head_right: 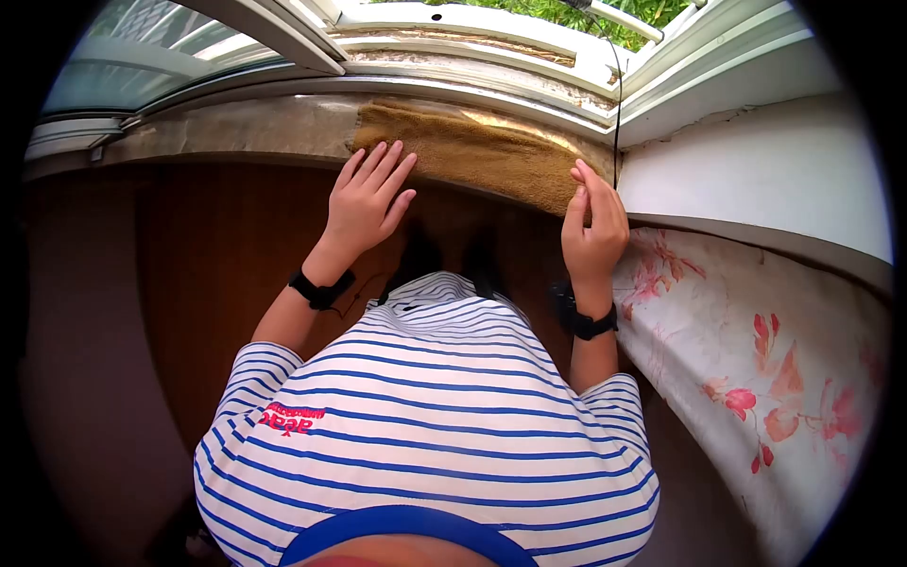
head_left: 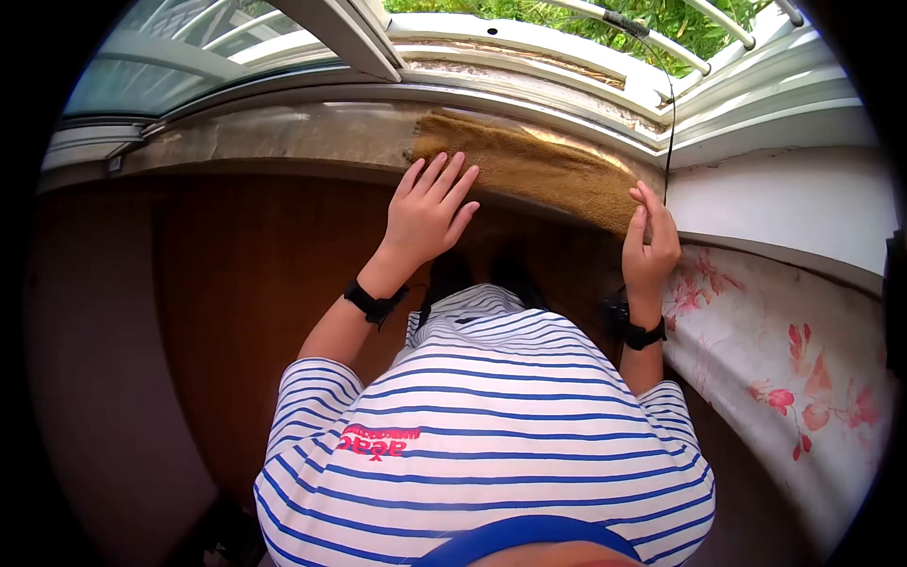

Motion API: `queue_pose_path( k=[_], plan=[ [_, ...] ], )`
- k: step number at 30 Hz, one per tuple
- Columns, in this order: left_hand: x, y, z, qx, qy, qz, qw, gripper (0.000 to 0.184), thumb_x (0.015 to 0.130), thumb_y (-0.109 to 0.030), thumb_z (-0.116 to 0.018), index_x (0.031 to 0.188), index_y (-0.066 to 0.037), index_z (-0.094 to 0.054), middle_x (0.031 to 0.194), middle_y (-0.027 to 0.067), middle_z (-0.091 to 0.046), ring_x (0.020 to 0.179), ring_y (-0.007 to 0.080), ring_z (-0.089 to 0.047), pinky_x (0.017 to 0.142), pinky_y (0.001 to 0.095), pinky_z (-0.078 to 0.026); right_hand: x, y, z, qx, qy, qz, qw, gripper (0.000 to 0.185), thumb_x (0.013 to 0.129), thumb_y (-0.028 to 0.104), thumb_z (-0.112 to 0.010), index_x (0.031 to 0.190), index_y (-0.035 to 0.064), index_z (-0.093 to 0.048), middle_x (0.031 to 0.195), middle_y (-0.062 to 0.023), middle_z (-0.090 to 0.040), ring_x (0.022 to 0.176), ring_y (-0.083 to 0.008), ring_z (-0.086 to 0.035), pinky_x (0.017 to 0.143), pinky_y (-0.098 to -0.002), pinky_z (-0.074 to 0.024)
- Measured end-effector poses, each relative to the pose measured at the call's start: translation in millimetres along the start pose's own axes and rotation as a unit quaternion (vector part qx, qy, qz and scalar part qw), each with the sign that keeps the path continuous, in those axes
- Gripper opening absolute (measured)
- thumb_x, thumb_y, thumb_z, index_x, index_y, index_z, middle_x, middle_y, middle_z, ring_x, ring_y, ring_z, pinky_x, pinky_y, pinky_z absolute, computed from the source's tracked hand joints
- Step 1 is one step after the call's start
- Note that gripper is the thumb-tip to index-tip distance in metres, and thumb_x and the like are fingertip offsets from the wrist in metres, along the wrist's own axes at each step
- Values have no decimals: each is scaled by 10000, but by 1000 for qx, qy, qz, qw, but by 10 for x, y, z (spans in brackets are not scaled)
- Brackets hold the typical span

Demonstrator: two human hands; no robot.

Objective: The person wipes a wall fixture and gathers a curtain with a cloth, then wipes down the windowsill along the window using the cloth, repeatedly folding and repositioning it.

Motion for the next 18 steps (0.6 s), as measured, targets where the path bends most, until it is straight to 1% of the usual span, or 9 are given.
queue_pose_path(
  k=[1,2,4,6,7,9,10,13,18],
  plan=[
    [65,29,42,-16,-17,23,999,426,961,-293,-599,1340,-101,-624,1380,135,-605,1338,308,-507,1117,475,-363,46,64,15,-19,1,33,999,302,889,-41,-571,1151,30,-703,1031,-116,-738,1005,-301,-691,894,-382,-533],
    [143,25,68,-14,-21,25,999,426,961,-293,-599,1340,-101,-624,1380,135,-605,1338,308,-507,1117,475,-363,89,128,14,-39,2,65,997,289,890,-45,-565,1135,23,-702,1034,-123,-733,1004,-301,-689,893,-382,-531],
    [341,16,165,1,-93,19,995,419,967,-288,-595,1345,-107,-621,1405,128,-586,1344,289,-505,1128,471,-349,145,269,-103,-51,-4,96,994,286,891,-32,-576,1141,34,-697,1088,-121,-724,1044,-306,-680,934,-399,-519],
    [425,59,-32,-9,-100,9,995,432,984,-320,-571,1374,-137,-601,1439,110,-560,1357,294,-490,1137,474,-335,150,534,-395,-82,29,199,976,316,920,44,-588,1225,58,-667,1224,-125,-682,1141,-303,-641,1015,-427,-475],
    [463,102,-159,-5,-90,7,996,446,992,-347,-555,1396,-159,-583,1460,96,-542,1369,289,-477,1140,478,-330,159,591,-553,-85,23,200,976,316,920,44,-588,1225,58,-667,1224,-125,-682,1141,-303,-641,1015,-427,-475],
    [466,197,-275,28,-74,-5,997,492,1002,-432,-519,1442,-212,-538,1511,56,-493,1398,263,-446,1157,474,-309,70,609,-947,-94,103,217,966,372,962,199,-597,1321,106,-624,1359,-100,-614,1253,-286,-572,1094,-441,-407],
    [451,225,-265,26,-74,-6,997,492,1002,-432,-519,1442,-212,-538,1511,56,-493,1398,263,-446,1157,474,-309,46,523,-1000,-96,103,216,966,372,962,199,-597,1321,106,-624,1359,-100,-614,1253,-286,-572,1094,-441,-407],
    [447,355,-258,-25,-41,3,999,551,986,-486,-527,1460,-205,-515,1531,47,-469,1419,240,-419,1191,432,-272,1,306,-1088,-182,155,200,950,454,982,381,-579,1381,166,-594,1441,-43,-561,1348,-261,-493,1137,-422,-357],
    [380,492,-210,-1,-30,4,1000,598,986,-498,-519,1469,-145,-495,1532,43,-468,1427,222,-412,1194,428,-269,-39,156,-890,-181,173,171,953,462,998,382,-556,1402,159,-573,1455,-54,-549,1364,-248,-479,1151,-424,-341]
  ],
)
Point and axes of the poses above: each hand's wrist, its own x-axis towards the middle knuckle, its own z-axis out of the back of the hand, y = z × x, the point moved 6 cm from there along x, towards the middle knuckle
